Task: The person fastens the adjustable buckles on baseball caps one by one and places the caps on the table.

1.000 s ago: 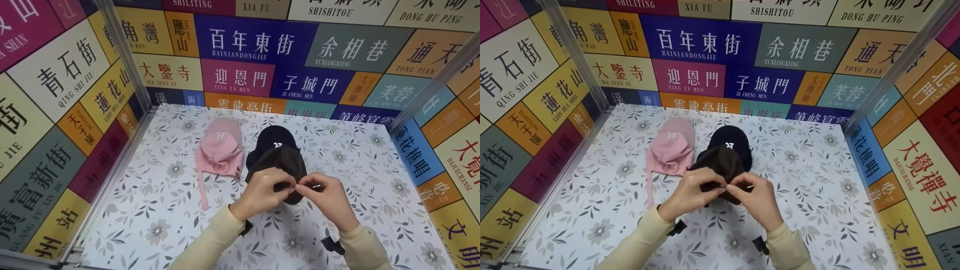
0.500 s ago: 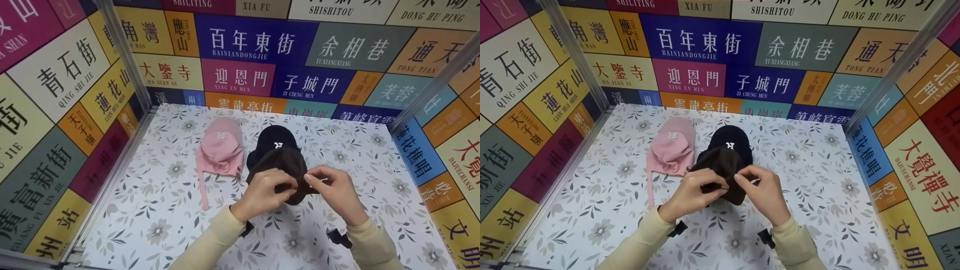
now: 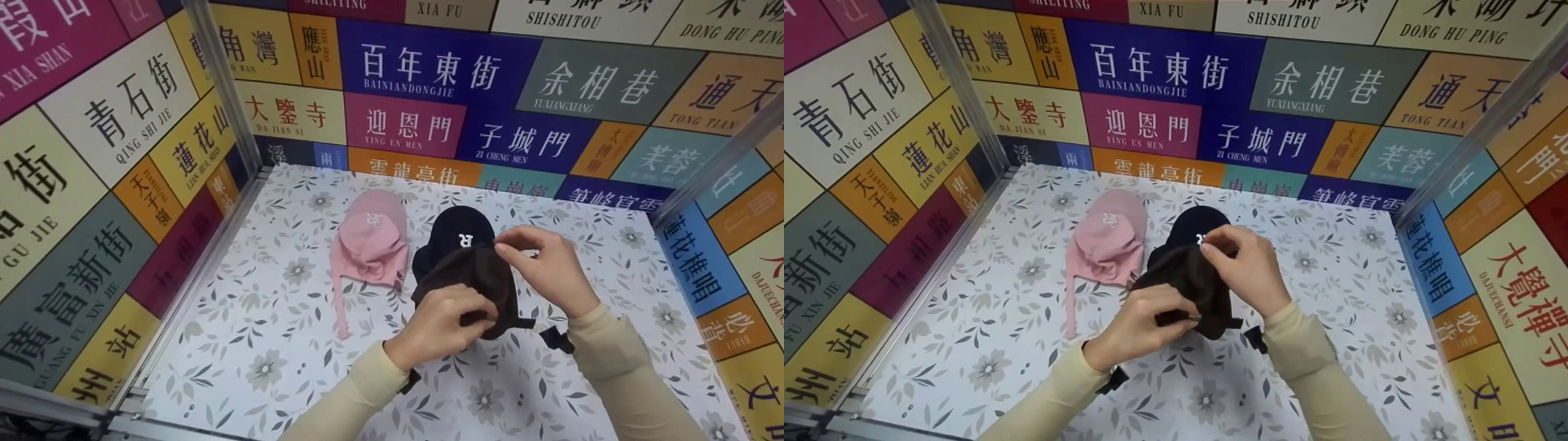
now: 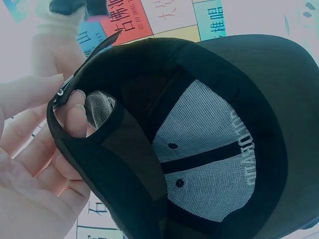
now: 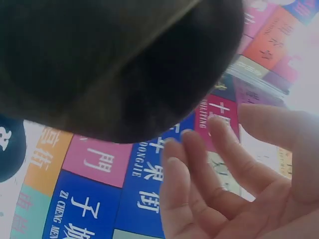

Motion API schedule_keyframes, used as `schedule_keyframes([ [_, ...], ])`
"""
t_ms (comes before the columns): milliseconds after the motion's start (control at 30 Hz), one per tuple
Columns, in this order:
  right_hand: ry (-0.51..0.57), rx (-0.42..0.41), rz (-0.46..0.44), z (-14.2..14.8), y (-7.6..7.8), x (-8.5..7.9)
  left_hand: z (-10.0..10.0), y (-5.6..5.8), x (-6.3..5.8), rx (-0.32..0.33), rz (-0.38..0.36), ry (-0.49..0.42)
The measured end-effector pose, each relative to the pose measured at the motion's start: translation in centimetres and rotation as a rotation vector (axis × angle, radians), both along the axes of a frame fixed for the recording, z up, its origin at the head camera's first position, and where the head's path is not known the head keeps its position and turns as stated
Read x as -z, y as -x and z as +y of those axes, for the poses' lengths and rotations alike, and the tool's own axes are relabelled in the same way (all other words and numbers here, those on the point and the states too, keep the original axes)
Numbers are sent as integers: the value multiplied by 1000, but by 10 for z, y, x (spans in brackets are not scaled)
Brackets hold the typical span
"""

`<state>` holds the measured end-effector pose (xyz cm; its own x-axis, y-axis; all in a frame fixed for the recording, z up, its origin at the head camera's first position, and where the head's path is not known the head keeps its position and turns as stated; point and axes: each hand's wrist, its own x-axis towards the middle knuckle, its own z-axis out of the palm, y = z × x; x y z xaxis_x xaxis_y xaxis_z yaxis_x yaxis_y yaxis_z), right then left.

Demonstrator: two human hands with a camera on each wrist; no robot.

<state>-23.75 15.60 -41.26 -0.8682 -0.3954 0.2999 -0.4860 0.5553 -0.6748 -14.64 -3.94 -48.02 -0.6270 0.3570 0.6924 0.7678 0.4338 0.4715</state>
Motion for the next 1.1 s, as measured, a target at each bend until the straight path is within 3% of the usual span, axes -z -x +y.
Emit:
schedule_keyframes([
  [267,-220,-28,-91,-14,20,21,0,-1,2,23,21,17],
  [567,-237,-84,-28,-18,20,31,1,-4,8,7,48,1],
  [800,-191,-51,53,-16,16,25,-1,-6,5,-26,113,-21],
  [1100,-172,14,144,-11,6,1,-2,-8,-4,5,174,-137],
])
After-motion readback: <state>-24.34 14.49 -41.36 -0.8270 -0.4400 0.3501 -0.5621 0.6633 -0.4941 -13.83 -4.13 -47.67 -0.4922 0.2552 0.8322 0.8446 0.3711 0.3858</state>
